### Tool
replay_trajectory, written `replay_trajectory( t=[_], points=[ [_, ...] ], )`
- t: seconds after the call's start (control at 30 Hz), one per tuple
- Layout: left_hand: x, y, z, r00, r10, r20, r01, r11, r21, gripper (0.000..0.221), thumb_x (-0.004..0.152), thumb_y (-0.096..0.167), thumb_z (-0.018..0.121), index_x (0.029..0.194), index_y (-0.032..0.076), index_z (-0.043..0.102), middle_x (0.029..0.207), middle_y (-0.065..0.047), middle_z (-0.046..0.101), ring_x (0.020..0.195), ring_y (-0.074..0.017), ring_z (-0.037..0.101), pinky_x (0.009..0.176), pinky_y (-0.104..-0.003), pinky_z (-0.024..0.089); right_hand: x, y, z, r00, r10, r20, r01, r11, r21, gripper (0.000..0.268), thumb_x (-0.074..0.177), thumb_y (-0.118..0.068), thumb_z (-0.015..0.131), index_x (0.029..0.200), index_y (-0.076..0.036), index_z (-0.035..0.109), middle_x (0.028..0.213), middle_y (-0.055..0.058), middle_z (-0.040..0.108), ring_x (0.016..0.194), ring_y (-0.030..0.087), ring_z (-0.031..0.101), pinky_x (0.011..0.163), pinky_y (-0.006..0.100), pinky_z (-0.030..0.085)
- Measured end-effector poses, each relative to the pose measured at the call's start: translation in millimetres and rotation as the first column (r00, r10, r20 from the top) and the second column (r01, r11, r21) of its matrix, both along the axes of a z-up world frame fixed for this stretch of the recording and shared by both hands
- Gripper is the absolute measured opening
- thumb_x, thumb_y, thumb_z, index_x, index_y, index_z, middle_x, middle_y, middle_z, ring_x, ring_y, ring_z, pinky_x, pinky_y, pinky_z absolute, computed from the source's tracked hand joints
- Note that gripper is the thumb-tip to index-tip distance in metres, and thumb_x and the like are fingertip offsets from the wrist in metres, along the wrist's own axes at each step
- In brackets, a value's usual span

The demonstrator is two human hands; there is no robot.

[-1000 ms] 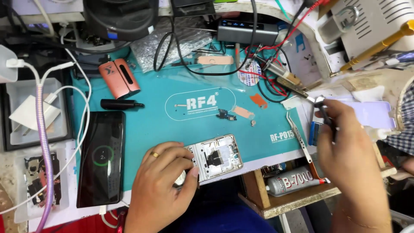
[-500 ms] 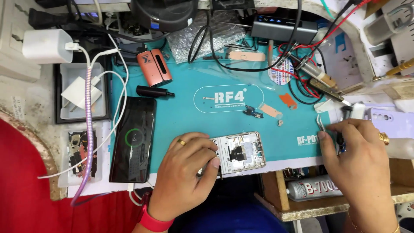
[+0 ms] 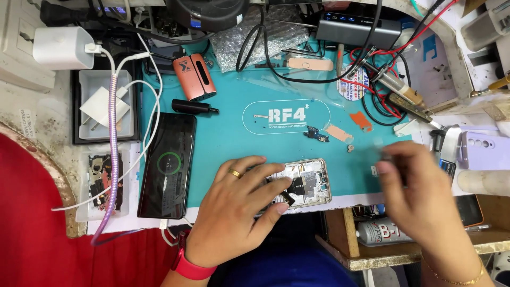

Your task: Disassembling a mobile phone with a screwdriver and soldering a small component on a circuit board.

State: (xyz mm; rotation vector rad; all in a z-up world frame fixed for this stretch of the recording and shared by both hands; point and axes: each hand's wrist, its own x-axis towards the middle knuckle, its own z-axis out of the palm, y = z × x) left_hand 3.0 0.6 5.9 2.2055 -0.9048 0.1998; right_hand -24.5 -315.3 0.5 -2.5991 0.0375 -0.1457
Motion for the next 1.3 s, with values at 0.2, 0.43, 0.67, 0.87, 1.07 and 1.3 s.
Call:
replay_trajectory(
  t=[0.2,0.43,0.67,0.87,1.07,1.3],
  points=[
    [1.5,-0.5,1.1,0.998,-0.02,0.052,0.016,0.997,0.078,0.048,0.094,0.05,0.068,0.121,0.011,0.067,0.129,-0.012,0.064,0.118,-0.0382,0.057,0.095,-0.053,0.043,37.9,33.7,18.3,0.779,0.621,0.087,-0.615,0.784,-0.091,0.026,0.102,-0.007,0.049,0.125,-0.002,0.061,0.116,0.014,0.063,0.101,0.031,0.066,0.085,0.039,0.055],
    [2.8,-1.4,-1.0,0.999,-0.006,0.049,0.002,0.996,0.085,0.039,0.088,0.034,0.081,0.117,0.012,0.067,0.127,-0.009,0.064,0.114,-0.0355,0.057,0.092,-0.05,0.044,46.5,34.4,-4.8,0.681,0.715,0.156,-0.671,0.695,-0.257,0.026,0.1,-0.003,0.056,0.125,-0.007,0.065,0.112,0.009,0.062,0.093,0.03,0.064,0.074,0.042,0.051],
    [4.5,-2.1,-1.3,1.0,-0.004,0.031,0.001,0.996,0.089,0.038,0.089,0.034,0.079,0.118,0.012,0.068,0.126,-0.008,0.066,0.113,-0.0355,0.058,0.092,-0.05,0.044,43.6,33.8,-6.8,0.689,0.709,0.152,-0.616,0.683,-0.393,0.031,0.101,0.001,0.051,0.127,-0.009,0.066,0.113,0.008,0.062,0.088,0.028,0.064,0.059,0.04,0.043],
    [5.2,-1.7,-1.4,1.0,-0.002,0.026,0.0,0.995,0.102,0.037,0.09,0.035,0.078,0.118,0.012,0.068,0.126,-0.008,0.066,0.113,-0.0354,0.059,0.091,-0.05,0.044,44.9,38.9,-6.0,0.673,0.704,0.225,-0.619,0.703,-0.35,0.028,0.102,0.005,0.052,0.124,-0.003,0.067,0.114,0.012,0.063,0.088,0.031,0.063,0.074,0.042,0.045],
    [4.9,-2.1,-2.4,1.0,-0.001,0.017,-0.001,0.994,0.108,0.036,0.091,0.036,0.077,0.117,0.012,0.068,0.126,-0.008,0.066,0.111,-0.0351,0.059,0.091,-0.05,0.044,42.5,37.3,-4.4,0.686,0.697,0.21,-0.635,0.714,-0.296,0.022,0.103,-0.002,0.056,0.121,0.0,0.068,0.112,0.014,0.064,0.087,0.031,0.063,0.073,0.041,0.048],
    [6.5,-3.1,-2.8,1.0,-0.004,0.013,0.002,0.993,0.115,0.036,0.092,0.035,0.076,0.117,0.012,0.069,0.127,-0.008,0.066,0.111,-0.0347,0.059,0.091,-0.05,0.044,42.8,38.5,-2.3,0.682,0.698,0.219,-0.631,0.713,-0.305,0.023,0.103,0.0,0.057,0.124,0.002,0.067,0.111,0.016,0.063,0.086,0.032,0.063,0.073,0.042,0.048]
  ],
)
